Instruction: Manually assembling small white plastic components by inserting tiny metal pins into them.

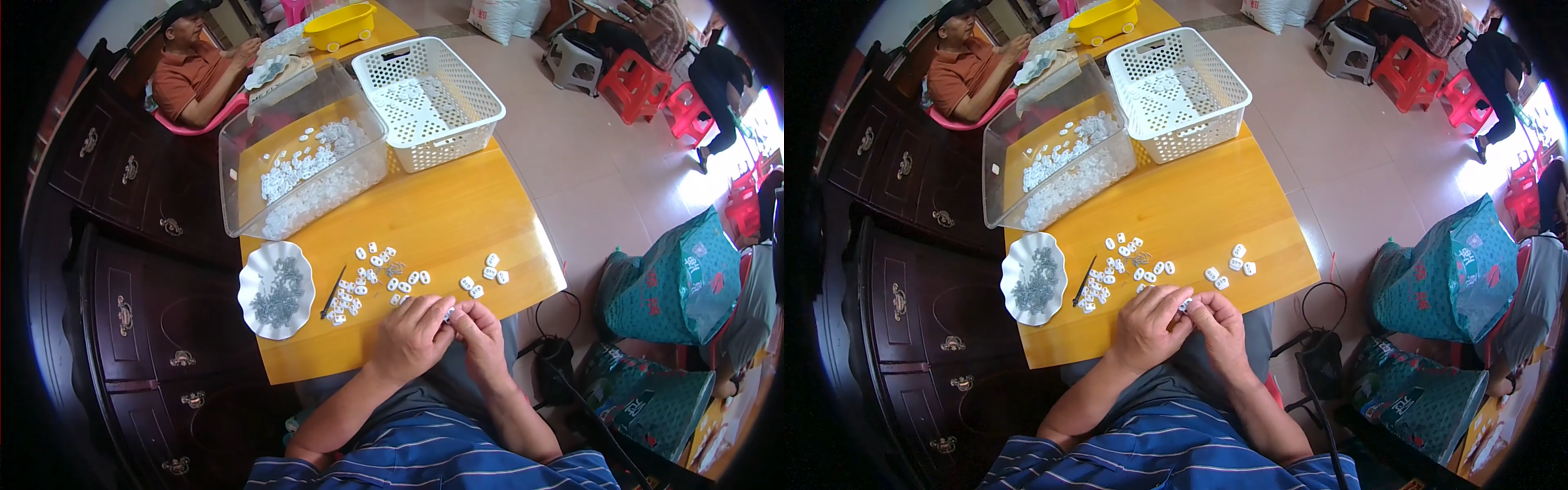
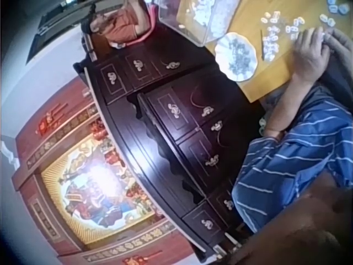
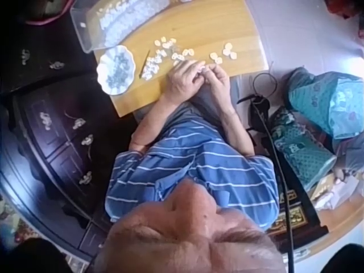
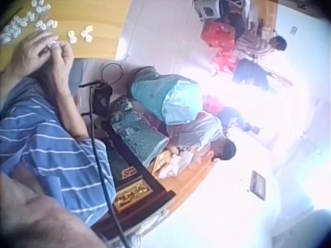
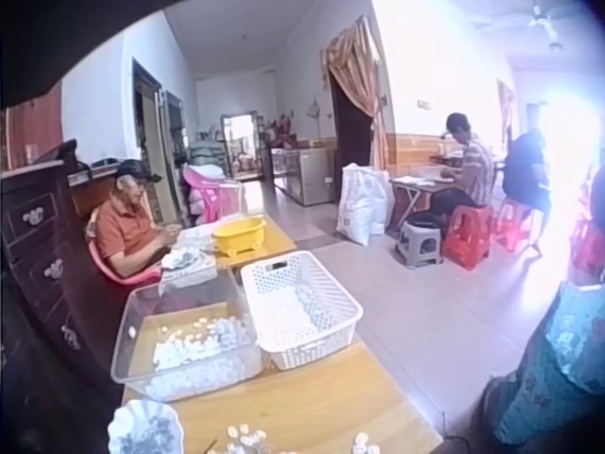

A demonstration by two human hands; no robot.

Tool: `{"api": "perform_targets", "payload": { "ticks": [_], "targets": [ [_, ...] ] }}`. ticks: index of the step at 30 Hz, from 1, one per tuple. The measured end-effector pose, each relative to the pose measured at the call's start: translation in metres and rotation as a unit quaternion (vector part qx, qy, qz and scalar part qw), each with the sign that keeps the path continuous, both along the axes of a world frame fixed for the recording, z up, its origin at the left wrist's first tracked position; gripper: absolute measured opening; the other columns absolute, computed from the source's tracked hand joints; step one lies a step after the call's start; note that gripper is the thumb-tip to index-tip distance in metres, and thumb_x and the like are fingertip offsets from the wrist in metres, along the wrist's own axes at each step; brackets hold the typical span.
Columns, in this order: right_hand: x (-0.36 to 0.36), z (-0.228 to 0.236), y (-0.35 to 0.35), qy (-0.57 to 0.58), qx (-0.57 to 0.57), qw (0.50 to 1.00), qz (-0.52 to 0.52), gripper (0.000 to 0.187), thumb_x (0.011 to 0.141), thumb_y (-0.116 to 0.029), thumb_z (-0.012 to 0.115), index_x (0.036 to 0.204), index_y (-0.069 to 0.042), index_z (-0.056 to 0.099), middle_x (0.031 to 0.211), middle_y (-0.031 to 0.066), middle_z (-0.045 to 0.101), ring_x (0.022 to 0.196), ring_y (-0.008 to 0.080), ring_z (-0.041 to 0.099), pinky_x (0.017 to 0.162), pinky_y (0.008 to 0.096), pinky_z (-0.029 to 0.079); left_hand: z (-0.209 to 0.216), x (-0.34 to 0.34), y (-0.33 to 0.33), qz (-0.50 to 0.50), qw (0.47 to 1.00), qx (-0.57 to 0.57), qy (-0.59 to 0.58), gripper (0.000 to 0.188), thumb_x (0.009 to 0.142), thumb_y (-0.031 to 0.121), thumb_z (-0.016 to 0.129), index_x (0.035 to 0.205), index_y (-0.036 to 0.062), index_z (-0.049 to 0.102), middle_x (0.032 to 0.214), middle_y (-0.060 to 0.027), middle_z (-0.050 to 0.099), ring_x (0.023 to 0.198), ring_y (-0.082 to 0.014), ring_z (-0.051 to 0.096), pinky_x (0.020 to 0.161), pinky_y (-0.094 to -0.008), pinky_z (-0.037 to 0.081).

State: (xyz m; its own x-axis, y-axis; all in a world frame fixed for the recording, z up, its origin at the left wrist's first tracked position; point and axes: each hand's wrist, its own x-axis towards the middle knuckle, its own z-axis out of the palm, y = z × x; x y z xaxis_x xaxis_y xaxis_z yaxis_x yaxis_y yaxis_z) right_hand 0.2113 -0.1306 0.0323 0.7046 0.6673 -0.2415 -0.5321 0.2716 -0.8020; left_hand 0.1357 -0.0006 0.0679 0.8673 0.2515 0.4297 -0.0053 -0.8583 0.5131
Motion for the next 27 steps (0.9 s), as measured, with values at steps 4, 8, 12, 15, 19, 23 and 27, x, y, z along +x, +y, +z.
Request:
{"api": "perform_targets", "payload": {
  "ticks": [4, 8, 12, 15, 19, 23, 27],
  "targets": [
    [0.005, -0.011, -0.006, 0.064, 0.026, 0.997, 0.018, 0.016, 0.106, -0.017, 0.060, 0.104, -0.003, 0.068, 0.091, -0.0007, 0.067, 0.080, 0.0062, 0.059, 0.076, 0.0230, 0.049, 0.002, 0.002, 0.002, -0.015, 1.000, -0.016, -0.008, 0.034, 0.082, 0.010, 0.081, 0.113, 0.0019, 0.070, 0.100, -0.0134, 0.072, 0.090, -0.0324, 0.071, 0.077, -0.0398, 0.059],
    [0.008, -0.009, -0.007, 0.042, 0.022, 0.997, 0.060, 0.021, 0.107, -0.018, 0.060, 0.105, -0.001, 0.071, 0.093, 0.0015, 0.071, 0.084, 0.0070, 0.064, 0.077, 0.0241, 0.051, 0.002, 0.001, 0.006, -0.037, 0.999, -0.039, -0.002, 0.033, 0.082, 0.010, 0.081, 0.113, 0.0017, 0.070, 0.100, -0.0138, 0.072, 0.089, -0.0326, 0.071, 0.077, -0.0400, 0.059],
    [0.006, -0.008, -0.006, 0.032, -0.001, 0.998, 0.047, 0.022, 0.107, -0.019, 0.061, 0.103, 0.000, 0.072, 0.090, 0.0009, 0.071, 0.081, 0.0067, 0.063, 0.075, 0.0234, 0.051, 0.003, -0.001, 0.007, -0.037, 0.999, -0.022, 0.005, 0.034, 0.082, 0.011, 0.081, 0.113, 0.0018, 0.070, 0.100, -0.0137, 0.072, 0.089, -0.0327, 0.071, 0.077, -0.0400, 0.059],
    [0.005, -0.011, -0.005, 0.008, -0.010, 0.999, 0.032, 0.022, 0.106, -0.018, 0.063, 0.100, 0.000, 0.073, 0.088, -0.0006, 0.070, 0.078, 0.0060, 0.062, 0.073, 0.0229, 0.050, 0.006, -0.002, 0.004, -0.024, 1.000, -0.009, 0.010, 0.034, 0.082, 0.012, 0.082, 0.112, 0.0022, 0.070, 0.099, -0.0132, 0.072, 0.088, -0.0321, 0.071, 0.076, -0.0395, 0.058],
    [0.004, -0.013, -0.005, -0.018, -0.023, 0.999, 0.018, 0.020, 0.105, -0.016, 0.064, 0.097, -0.001, 0.073, 0.084, -0.0018, 0.069, 0.077, 0.0051, 0.061, 0.071, 0.0223, 0.049, 0.007, -0.002, 0.003, -0.020, 1.000, 0.001, 0.013, 0.035, 0.081, 0.012, 0.082, 0.112, 0.0025, 0.070, 0.099, -0.0125, 0.072, 0.087, -0.0315, 0.071, 0.075, -0.0392, 0.058],
    [0.003, -0.010, -0.005, -0.010, -0.022, 1.000, 0.011, 0.020, 0.105, -0.016, 0.064, 0.095, -0.001, 0.073, 0.083, -0.0019, 0.069, 0.075, 0.0049, 0.060, 0.070, 0.0221, 0.049, 0.004, -0.003, 0.003, -0.019, 1.000, 0.004, 0.011, 0.032, 0.081, 0.011, 0.081, 0.111, 0.0026, 0.071, 0.097, -0.0119, 0.073, 0.086, -0.0310, 0.071, 0.074, -0.0391, 0.058],
    [0.002, -0.007, -0.005, -0.011, -0.024, 1.000, 0.010, 0.020, 0.105, -0.015, 0.064, 0.095, 0.000, 0.073, 0.082, -0.0018, 0.069, 0.074, 0.0049, 0.061, 0.069, 0.0219, 0.049, 0.005, -0.002, 0.002, -0.020, 1.000, -0.002, 0.006, 0.027, 0.084, 0.009, 0.078, 0.109, 0.0026, 0.071, 0.097, -0.0118, 0.073, 0.086, -0.0308, 0.071, 0.074, -0.0389, 0.058]
  ]
}}
